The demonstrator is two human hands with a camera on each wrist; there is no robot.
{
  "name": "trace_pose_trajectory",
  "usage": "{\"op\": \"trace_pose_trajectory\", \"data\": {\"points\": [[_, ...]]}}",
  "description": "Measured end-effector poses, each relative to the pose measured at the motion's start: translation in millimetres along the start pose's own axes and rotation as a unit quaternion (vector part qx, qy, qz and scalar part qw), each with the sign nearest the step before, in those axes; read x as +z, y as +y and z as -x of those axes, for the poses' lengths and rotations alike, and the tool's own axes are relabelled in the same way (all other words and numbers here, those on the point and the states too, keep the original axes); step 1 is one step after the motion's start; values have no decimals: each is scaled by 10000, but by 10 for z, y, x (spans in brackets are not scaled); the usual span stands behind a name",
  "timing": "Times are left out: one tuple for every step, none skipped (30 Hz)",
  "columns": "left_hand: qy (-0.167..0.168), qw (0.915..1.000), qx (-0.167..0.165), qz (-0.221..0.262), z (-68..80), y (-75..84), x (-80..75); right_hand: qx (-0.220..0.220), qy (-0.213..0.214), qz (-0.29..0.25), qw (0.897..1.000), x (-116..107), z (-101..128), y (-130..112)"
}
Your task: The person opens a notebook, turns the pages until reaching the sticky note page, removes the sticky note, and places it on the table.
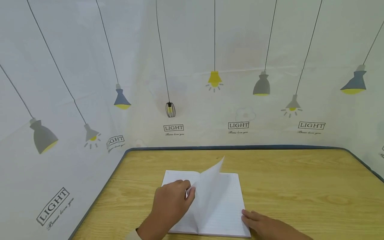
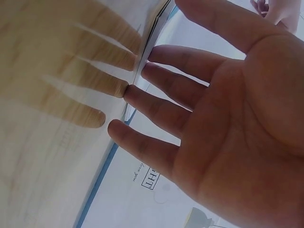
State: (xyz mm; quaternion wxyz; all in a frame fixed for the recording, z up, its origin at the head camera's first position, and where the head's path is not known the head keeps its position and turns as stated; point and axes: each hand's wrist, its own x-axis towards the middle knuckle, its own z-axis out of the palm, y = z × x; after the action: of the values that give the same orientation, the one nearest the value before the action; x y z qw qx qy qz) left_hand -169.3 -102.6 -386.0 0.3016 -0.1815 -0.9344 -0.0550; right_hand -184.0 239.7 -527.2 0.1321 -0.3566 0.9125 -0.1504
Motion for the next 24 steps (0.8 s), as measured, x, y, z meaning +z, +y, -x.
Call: {"op": "trace_pose_trajectory", "data": {"points": [[-7, 10000, -6, -20, 15, -28, -19, 28, -23, 5, 10000, -1, -10, 1], [-32, 10000, -20, -46, 32, -54, -39, 71, -45, 44, 10000, -6, -19, -4], [-66, 10000, -37, -63, 50, -80, -58, 62, -56, 15, 10000, -6, -22, -3], [-104, 9999, -63, -93, 68, -105, -74, 71, -82, -67, 9999, -10, -20, -9], [-155, 9998, -99, -112, 88, -129, -92, 72, -78, -87, 9999, -15, -19, -17], [-197, 9996, -131, -130, 109, -153, -102, 48, -91, -144, 9998, -24, -15, -27], [-215, 9995, -170, -145, 130, -176, -115, 4, -50, -108, 9999, -32, -6, -38], [-228, 9994, -208, -148, 150, -197, -125, -10, -32, -115, 9999, -49, 5, -56], [-232, 9993, -237, -149, 168, -216, -134, -29, -6, -98, 9999, -64, 12, -76], [-230, 9993, -252, -145, 185, -234, -141, -3, 13, -70, 10000, -90, 22, -110], [-234, 9993, -264, -152, 202, -250, -146, 48, -5, -55, 10000, -122, 25, -147], [-233, 9992, -272, -155, 217, -264, -151, 111, -48, -96, 9999, -156, 30, -189], [-230, 9993, -274, -146, 230, -274, -159, 168, -67, -103, 9998, -195, 39, -236], [-234, 9992, -278, -141, 242, -283, -165, 190, -77, -96, 9997, -232, 48, -280], [-231, 9992, -275, -147, 254, -292, -173, 211, -85, -84, 9997, -265, 56, -322], [-225, 9993, -270, -148, 265, -299, -180, 260, -132, -126, 9995, -308, 65, -372], [-192, 9993, -265, -162, 276, -308, -188, 312, -187, -170, 9992, -353, 74, -423], [-135, 9994, -254, -175, 286, -316, -195, 318, -189, -154, 9992, -393, 86, -471], [-88, 9995, -233, -189, 294, -325, -204, 294, -164, -127, 9994, -367, 81, -439], [-79, 9995, -234, -208, 303, -332, -212, 273, -137, -67, 9995, -326, 69, -394], [-73, 9995, -232, -219, 310, -340, -220, 287, -144, -61, 9995, -287, 56, -352], [-79, 9994, -247, -221, 316, -347, -227, 268, -132, -22, 9996, -255, 47, -313], [-80, 9994, -255, -228, 323, -355, -231, 248, -124, -18, 9996, -214, 38, -263], [-110, 9993, -278, -235, 328, -361, -236, 209, -105, -17, 9997, -163, 24, -199]]}}
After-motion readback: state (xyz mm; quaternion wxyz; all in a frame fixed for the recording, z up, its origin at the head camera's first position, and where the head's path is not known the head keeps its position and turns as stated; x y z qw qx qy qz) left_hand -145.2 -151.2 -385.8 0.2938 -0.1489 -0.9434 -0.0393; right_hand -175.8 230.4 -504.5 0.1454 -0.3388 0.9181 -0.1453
